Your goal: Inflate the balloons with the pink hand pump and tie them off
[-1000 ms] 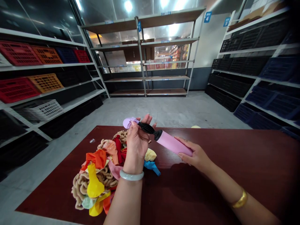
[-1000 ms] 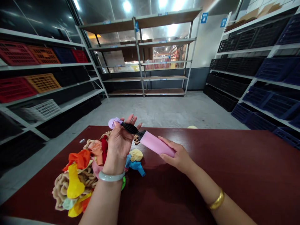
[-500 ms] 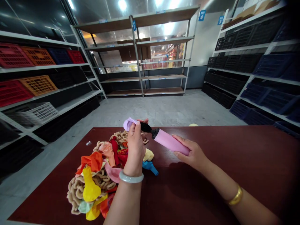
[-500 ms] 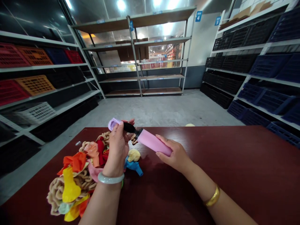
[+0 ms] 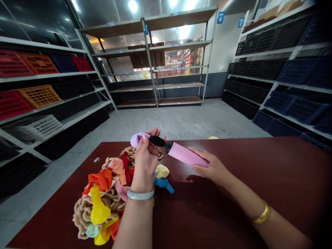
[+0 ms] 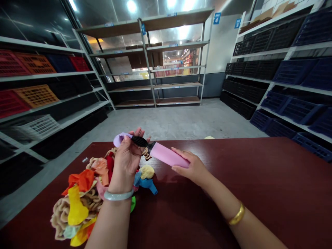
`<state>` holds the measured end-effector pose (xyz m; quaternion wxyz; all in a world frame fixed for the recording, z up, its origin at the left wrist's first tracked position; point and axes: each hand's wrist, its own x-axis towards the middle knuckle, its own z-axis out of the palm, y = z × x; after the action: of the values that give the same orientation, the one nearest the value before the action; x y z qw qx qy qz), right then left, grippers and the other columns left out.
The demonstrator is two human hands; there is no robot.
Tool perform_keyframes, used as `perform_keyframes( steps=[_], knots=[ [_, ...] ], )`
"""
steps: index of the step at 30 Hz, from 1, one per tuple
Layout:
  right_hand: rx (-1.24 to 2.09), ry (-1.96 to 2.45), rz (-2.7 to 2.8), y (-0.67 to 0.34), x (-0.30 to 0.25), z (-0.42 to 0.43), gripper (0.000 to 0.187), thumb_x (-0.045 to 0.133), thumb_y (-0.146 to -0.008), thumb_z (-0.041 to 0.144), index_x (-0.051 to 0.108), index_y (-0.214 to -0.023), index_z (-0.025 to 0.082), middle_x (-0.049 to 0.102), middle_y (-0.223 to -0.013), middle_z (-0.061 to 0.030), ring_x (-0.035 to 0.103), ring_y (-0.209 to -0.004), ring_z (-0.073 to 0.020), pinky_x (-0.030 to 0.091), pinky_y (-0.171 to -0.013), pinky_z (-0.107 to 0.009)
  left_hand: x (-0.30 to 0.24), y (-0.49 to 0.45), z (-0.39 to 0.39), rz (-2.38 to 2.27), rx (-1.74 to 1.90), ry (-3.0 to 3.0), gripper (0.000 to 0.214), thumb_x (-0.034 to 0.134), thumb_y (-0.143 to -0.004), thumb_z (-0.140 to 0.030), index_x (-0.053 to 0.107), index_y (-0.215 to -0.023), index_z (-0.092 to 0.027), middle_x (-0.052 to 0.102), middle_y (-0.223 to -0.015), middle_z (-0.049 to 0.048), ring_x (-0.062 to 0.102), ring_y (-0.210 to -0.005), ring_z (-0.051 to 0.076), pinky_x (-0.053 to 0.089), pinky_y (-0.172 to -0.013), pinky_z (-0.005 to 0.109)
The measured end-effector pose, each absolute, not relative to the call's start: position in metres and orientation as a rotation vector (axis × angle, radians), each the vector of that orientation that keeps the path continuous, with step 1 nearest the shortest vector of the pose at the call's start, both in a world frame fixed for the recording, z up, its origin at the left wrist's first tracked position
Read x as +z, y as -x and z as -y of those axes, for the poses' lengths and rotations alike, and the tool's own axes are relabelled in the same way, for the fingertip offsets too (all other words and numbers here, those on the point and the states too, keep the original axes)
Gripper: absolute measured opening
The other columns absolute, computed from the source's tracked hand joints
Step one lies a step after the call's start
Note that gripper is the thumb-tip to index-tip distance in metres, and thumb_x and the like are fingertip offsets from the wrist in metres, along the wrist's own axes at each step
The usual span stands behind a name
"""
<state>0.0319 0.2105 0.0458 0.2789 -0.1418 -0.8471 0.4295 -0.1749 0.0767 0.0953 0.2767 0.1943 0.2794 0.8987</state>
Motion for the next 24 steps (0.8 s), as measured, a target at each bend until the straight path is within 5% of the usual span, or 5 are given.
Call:
perform_keyframes(
  steps=[7,19,24],
  knots=[
    [1.868,0.446,1.428,-0.027,0.046,-0.218,0.038,0.075,-0.077,0.039,0.061,-0.109,0.023,0.063,-0.101,-0.0054,0.061,-0.071,-0.0159,0.046,-0.054,-0.026,0.091,0.177,-0.082,-0.739,2.546,-0.488,0.009,0.061,-0.091,-0.024,0.060,-0.091,-0.015,0.072,-0.112,0.0137,0.065,-0.114,0.024,0.046,-0.105,0.046],
    [1.455,0.609,1.171,-0.035,0.041,-0.243,0.031,0.066,-0.082,0.043,0.061,-0.106,0.023,0.054,-0.089,0.0006,0.049,-0.065,-0.0085,0.042,-0.053,-0.017,0.110,0.170,-0.102,-0.736,2.678,-0.441,0.009,0.055,-0.094,-0.022,0.057,-0.089,-0.015,0.074,-0.104,0.0128,0.069,-0.107,0.021,0.048,-0.103,0.038],
    [1.570,0.557,1.141,-0.030,0.040,-0.234,0.030,0.066,-0.082,0.045,0.053,-0.100,0.025,0.051,-0.079,0.0038,0.046,-0.055,-0.0070,0.036,-0.045,-0.017,0.137,0.159,-0.129,-0.707,2.599,-0.630,0.011,0.056,-0.094,-0.027,0.057,-0.090,-0.017,0.074,-0.106,0.0120,0.069,-0.106,0.021,0.047,-0.103,0.041]
  ],
)
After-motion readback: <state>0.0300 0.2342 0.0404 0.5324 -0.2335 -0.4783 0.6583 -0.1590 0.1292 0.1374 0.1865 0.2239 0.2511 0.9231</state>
